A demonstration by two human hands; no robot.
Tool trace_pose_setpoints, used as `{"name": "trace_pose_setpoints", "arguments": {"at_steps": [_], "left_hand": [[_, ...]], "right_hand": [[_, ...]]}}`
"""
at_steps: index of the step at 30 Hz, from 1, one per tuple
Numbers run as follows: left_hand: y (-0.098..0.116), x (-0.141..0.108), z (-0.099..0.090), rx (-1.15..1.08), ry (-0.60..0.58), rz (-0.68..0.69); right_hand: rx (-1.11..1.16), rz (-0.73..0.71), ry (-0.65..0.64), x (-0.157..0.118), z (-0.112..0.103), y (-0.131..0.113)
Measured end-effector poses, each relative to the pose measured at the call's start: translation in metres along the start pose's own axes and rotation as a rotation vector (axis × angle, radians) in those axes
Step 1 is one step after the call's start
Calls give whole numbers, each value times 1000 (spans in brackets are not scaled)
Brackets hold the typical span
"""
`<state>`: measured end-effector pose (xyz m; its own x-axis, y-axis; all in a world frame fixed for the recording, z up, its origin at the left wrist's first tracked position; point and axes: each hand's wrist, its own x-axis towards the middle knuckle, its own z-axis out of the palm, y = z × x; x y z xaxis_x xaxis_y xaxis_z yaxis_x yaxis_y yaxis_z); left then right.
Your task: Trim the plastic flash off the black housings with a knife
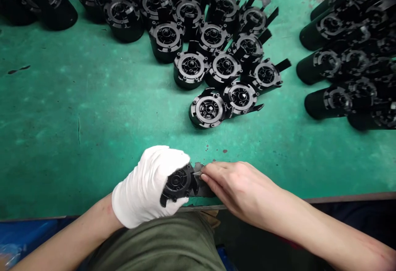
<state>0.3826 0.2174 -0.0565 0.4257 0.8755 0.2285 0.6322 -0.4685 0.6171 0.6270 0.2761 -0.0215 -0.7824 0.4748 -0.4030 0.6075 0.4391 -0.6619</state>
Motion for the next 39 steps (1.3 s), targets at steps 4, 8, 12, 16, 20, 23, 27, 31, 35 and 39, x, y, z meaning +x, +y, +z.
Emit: {"name": "trace_pose_setpoints", "arguments": {"at_steps": [4,8,12,16,20,23,27,31,35,39], "left_hand": [[-5,-11,2,-24,19,14],[-9,-22,-4,-112,127,184],[-6,-40,-16,-93,83,334],[1,-65,-17,-92,222,195],[5,-78,-9,-106,398,-49],[6,-81,-6,-226,249,-121],[5,-87,-2,-394,296,-111],[1,-93,1,-359,256,-96],[-1,-93,3,-314,234,-97],[1,-90,2,-298,225,-89]], "right_hand": [[26,-56,35,0,-13,2],[143,-107,280,-9,-18,9],[235,-138,314,-12,-2,10],[277,-220,333,-1,21,1],[310,-234,364,11,34,-9],[303,-274,373,16,35,-13],[280,-345,388,17,38,-17],[178,-413,399,17,44,-25],[-5,-391,429,16,48,-34],[-182,-361,448,10,47,-39]]}}
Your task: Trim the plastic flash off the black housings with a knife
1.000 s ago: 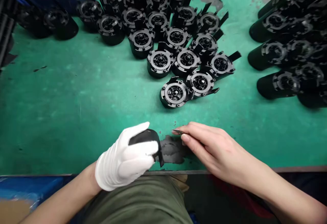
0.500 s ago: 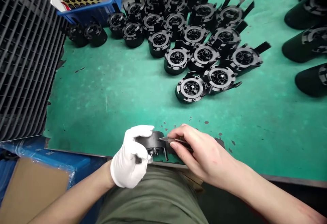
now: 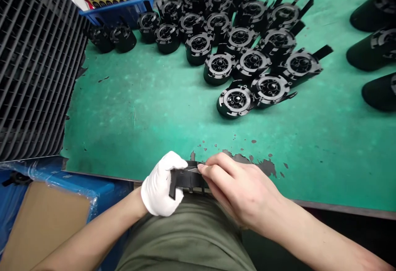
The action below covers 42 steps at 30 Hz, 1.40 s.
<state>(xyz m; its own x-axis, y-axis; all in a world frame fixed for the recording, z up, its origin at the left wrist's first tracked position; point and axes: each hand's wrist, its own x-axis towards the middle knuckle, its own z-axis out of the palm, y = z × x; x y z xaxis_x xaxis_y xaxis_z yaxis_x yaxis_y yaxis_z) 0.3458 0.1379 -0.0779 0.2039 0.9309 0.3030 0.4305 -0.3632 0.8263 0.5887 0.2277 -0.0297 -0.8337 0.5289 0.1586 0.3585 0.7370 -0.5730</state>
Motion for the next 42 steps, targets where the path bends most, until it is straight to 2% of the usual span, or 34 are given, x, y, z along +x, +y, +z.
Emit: {"name": "trace_pose_setpoints", "arguments": {"at_steps": [5,11,14,30,38,40,42], "left_hand": [[2,2,-1,44,-21,27],[3,2,-3,75,-28,32],[4,4,-3,77,-33,31],[3,5,-3,84,-38,49],[2,4,-3,40,-18,-1],[1,4,-3,25,-13,-23],[0,3,-4,23,-10,-21]], "right_hand": [[-135,-71,0,-5,-1,-3],[-258,-167,121,-3,1,-7],[-282,-193,141,-2,0,-9],[-257,-266,120,-4,-4,-1],[-165,-308,63,-15,-2,-9],[-80,-285,37,-19,-1,-10],[-26,-202,37,-21,0,-8]]}}
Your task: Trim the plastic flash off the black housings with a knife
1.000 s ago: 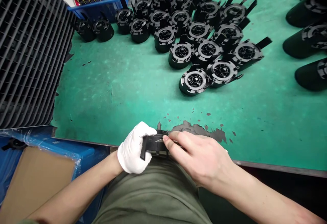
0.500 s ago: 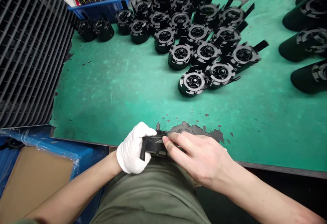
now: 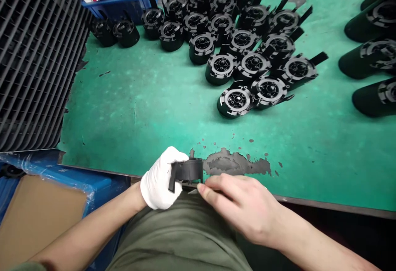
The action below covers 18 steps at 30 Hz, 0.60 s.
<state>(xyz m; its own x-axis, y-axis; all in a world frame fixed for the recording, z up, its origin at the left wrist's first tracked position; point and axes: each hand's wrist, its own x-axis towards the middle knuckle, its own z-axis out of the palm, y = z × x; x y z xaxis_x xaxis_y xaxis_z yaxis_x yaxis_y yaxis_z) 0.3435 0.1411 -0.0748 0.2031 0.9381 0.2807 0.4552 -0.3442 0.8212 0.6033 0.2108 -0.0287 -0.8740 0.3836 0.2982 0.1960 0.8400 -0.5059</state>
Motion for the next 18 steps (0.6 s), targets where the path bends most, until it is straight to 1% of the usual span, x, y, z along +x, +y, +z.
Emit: {"name": "trace_pose_setpoints", "arguments": {"at_steps": [3,7,10,14,18], "left_hand": [[-1,-1,0,6,7,15],[-1,-2,1,9,12,9],[-1,-2,2,7,7,11],[-1,-2,1,29,2,1],[0,-2,1,24,-14,12]], "right_hand": [[7,120,45,0,3,5],[7,156,67,5,7,12],[-15,141,42,8,6,12],[-113,94,-7,9,5,12],[-208,22,19,8,4,12]]}}
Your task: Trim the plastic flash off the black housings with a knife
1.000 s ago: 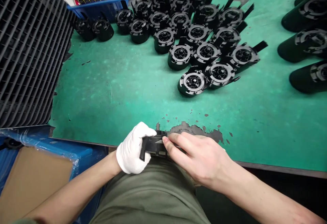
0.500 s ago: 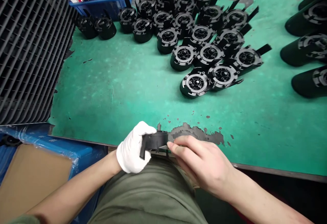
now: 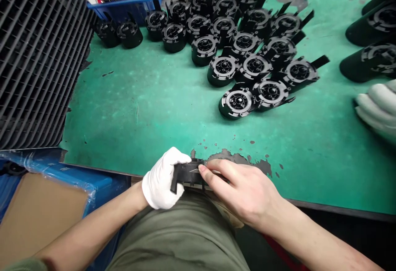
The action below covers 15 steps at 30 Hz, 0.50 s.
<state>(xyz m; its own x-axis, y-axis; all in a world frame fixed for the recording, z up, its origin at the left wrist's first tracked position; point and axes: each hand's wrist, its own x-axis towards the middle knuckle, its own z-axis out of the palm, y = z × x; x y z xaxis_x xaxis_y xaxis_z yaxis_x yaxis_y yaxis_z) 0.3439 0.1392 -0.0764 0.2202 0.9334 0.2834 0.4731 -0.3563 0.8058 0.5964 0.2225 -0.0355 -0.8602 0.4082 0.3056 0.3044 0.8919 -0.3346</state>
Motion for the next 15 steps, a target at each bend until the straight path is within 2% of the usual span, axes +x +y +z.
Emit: {"name": "trace_pose_setpoints", "arguments": {"at_steps": [8,13,15], "left_hand": [[-1,2,0,14,-9,46],[1,3,0,-20,18,-17],[2,3,1,-32,23,-30]], "right_hand": [[-15,-82,19,-1,-6,-6],[126,-152,-142,-6,-11,-24],[233,-90,-177,-8,-14,-27]]}}
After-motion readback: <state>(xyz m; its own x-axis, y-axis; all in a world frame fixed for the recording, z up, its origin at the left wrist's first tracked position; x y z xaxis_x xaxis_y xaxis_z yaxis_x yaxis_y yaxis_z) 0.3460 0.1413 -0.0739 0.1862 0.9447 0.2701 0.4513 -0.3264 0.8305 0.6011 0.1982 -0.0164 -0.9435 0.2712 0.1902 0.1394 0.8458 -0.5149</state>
